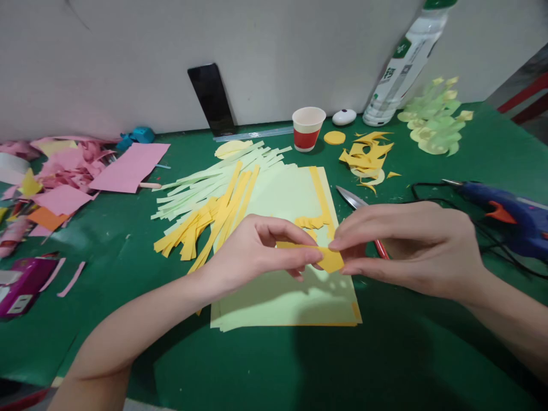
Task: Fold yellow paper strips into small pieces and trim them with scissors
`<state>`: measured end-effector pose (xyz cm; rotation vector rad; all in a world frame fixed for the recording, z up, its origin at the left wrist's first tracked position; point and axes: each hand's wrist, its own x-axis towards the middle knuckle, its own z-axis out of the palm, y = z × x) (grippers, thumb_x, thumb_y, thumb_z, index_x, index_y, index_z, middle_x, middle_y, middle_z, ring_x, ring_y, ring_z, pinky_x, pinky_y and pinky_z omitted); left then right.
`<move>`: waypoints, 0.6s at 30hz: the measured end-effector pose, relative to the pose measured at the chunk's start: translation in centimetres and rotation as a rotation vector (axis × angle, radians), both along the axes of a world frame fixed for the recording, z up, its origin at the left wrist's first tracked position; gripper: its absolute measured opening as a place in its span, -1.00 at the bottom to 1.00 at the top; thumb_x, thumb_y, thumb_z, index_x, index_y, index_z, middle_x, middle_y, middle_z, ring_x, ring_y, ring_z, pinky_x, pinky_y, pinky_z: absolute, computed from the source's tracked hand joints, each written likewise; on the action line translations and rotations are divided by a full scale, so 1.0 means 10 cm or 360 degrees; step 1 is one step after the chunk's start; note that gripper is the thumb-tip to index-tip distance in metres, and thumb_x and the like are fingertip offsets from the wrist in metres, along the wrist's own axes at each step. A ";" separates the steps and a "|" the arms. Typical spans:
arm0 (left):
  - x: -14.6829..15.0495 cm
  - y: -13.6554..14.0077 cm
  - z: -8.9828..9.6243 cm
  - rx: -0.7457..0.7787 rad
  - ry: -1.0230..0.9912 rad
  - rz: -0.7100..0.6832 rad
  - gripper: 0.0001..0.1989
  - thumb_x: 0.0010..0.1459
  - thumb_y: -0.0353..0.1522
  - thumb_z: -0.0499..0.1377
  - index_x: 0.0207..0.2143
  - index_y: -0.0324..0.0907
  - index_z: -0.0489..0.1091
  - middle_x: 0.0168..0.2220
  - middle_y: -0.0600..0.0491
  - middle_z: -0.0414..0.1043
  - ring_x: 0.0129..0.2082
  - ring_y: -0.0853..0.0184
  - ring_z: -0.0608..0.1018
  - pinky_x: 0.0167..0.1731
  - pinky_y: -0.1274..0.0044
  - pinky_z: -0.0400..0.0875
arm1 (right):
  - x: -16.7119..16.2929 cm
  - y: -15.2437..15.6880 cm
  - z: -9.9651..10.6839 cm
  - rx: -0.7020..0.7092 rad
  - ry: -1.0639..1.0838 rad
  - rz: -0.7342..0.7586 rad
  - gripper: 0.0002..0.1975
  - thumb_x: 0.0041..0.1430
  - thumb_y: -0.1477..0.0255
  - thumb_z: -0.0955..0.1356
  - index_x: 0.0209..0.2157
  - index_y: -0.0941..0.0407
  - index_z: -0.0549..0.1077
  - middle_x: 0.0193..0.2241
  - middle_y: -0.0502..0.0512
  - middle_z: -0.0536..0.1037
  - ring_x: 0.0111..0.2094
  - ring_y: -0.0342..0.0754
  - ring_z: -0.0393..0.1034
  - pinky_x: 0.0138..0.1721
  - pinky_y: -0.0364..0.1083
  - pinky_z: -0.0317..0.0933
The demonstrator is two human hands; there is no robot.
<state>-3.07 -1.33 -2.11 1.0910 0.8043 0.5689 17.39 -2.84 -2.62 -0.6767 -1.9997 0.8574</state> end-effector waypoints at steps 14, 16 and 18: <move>0.06 -0.03 0.07 0.0575 0.0480 0.0137 -0.96 -0.11 -0.48 0.28 -0.56 -0.24 0.47 -0.59 0.20 0.46 -0.67 0.61 0.42 -0.68 0.81 0.32 | -0.14 -0.05 0.07 -0.0675 -0.0366 -0.0199 -0.79 0.08 0.48 0.31 -0.61 0.15 0.43 -0.66 -0.05 0.40 -0.63 -0.26 0.19 -0.64 -0.25 0.06; 0.08 -0.04 0.05 0.0752 0.0514 0.0169 -0.97 -0.11 -0.50 0.26 -0.56 -0.25 0.46 -0.59 0.17 0.47 -0.64 0.58 0.44 -0.58 0.77 0.39 | -0.15 -0.05 0.05 -0.0863 -0.0354 -0.0161 -0.77 0.07 0.47 0.31 -0.64 0.16 0.42 -0.71 -0.06 0.36 -0.67 -0.27 0.15 -0.67 -0.25 0.02; 0.08 -0.04 0.02 0.0919 0.0527 0.0191 -0.97 -0.10 -0.51 0.25 -0.55 -0.26 0.46 -0.56 0.14 0.50 -0.60 0.55 0.46 -0.50 0.72 0.43 | -0.15 -0.05 0.03 -0.1024 -0.0311 -0.0111 -0.76 0.06 0.46 0.31 -0.65 0.16 0.42 -0.73 -0.06 0.34 -0.69 -0.28 0.14 -0.69 -0.25 0.00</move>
